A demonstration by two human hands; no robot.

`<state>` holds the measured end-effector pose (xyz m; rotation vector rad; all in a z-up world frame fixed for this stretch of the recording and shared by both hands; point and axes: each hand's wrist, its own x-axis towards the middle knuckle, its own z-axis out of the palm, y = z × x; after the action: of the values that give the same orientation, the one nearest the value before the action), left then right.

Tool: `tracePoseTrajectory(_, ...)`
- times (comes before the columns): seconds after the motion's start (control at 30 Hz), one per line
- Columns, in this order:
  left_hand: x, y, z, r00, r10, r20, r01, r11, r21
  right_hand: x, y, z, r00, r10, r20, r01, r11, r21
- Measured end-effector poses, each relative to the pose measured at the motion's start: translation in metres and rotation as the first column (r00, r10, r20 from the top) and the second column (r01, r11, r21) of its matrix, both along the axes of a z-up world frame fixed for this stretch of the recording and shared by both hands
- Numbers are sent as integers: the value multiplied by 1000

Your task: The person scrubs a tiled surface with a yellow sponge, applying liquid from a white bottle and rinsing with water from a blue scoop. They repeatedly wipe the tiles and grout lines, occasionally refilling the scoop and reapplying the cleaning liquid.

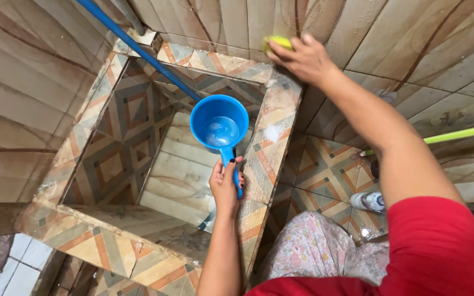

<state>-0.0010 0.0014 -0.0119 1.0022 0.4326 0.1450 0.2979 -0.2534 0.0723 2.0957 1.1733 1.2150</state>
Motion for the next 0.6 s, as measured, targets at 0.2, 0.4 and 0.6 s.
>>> tracePoseTrajectory(0.2, 4, -3, 1, 1000, 3, 5, -3, 1000, 19, -36, -59, -67, 706, 8, -708, 220, 948, 231)
tracePoseTrajectory(0.4, 10, -4, 0, 1000, 12, -23, -11, 999, 46, -9, -8, -83, 535, 139, -834, 324, 877, 354)
tracePoseTrajectory(0.6, 8, -2, -4, 1000, 8, -5, -8, 1000, 20, -20, 8, -73, 538, 193, -820, 329, 848, 416)
